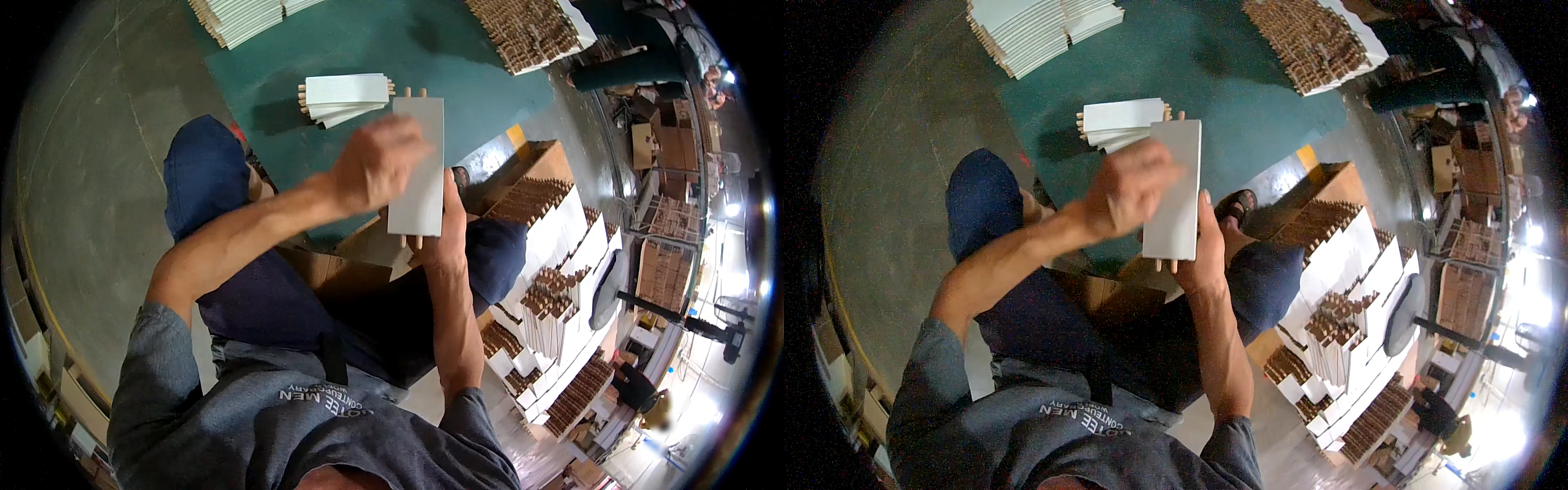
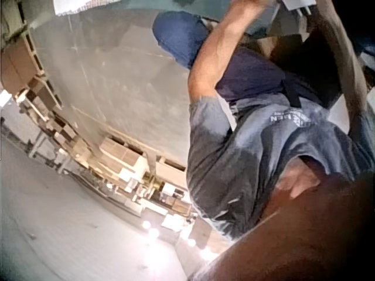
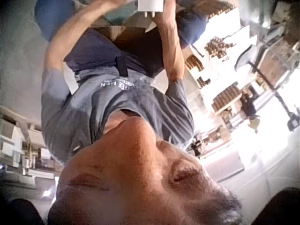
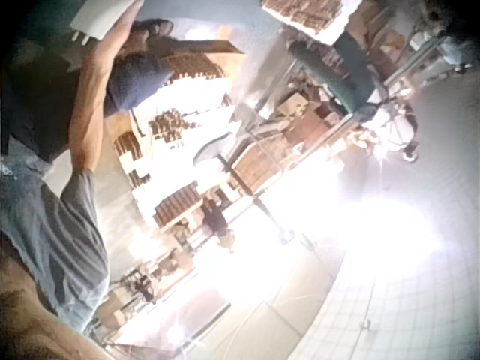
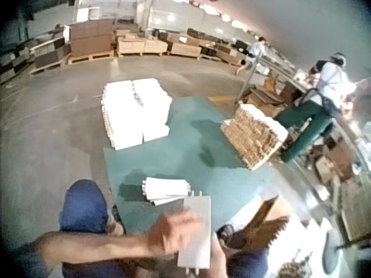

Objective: The person applies thin white adhesive strips to the edges of rectangular white furniture panels by hand, picking up panels one by one and stacking them after the application.

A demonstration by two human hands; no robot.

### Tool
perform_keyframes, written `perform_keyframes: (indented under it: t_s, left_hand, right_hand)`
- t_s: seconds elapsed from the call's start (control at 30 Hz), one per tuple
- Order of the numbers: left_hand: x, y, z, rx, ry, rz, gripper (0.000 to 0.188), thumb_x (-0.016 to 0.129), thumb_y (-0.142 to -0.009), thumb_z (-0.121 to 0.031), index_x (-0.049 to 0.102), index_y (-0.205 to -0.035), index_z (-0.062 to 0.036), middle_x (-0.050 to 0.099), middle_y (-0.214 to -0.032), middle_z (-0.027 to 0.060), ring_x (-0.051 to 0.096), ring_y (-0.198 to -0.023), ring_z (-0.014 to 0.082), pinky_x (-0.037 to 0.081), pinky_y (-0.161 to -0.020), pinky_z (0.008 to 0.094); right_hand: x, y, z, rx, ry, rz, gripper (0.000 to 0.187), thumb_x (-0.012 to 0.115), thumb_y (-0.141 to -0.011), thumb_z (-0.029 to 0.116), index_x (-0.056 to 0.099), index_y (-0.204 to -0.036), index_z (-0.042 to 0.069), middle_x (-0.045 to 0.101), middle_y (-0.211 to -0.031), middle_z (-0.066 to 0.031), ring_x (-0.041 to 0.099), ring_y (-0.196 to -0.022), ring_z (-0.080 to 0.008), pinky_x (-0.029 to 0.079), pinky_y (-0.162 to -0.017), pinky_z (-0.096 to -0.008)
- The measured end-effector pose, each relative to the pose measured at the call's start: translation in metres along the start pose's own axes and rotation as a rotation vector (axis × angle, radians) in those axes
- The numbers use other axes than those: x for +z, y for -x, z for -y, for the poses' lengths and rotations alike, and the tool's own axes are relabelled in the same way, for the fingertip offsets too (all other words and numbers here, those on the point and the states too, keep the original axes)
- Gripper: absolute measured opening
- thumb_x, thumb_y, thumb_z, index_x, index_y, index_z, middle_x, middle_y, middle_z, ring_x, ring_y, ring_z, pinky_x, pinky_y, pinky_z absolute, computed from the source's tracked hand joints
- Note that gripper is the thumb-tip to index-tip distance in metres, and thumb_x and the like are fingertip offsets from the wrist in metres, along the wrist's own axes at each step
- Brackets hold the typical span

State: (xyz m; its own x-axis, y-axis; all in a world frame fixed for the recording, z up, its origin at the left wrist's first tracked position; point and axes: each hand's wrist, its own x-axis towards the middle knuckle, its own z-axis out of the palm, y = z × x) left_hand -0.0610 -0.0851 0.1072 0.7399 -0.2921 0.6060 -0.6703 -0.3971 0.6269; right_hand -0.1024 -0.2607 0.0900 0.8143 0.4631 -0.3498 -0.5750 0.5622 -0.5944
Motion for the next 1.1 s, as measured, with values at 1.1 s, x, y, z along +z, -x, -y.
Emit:
perform_keyframes:
  t_s: [1.1]
  left_hand:
    - [-0.013, 0.006, -0.012, -0.318, 0.386, -0.205, 0.014, 0.066, -0.093, -0.014, 0.069, -0.096, -0.0008, 0.064, -0.083, 0.0035, 0.057, -0.074, 0.0095, 0.045, -0.064, 0.0247]
  right_hand:
    - [-0.011, 0.0, 0.006, -0.198, 0.073, -0.325, 0.058, 0.052, -0.099, 0.045, 0.049, -0.13, -0.003, 0.065, -0.107, -0.012, 0.065, -0.098, -0.0233, 0.055, -0.086, -0.0414]
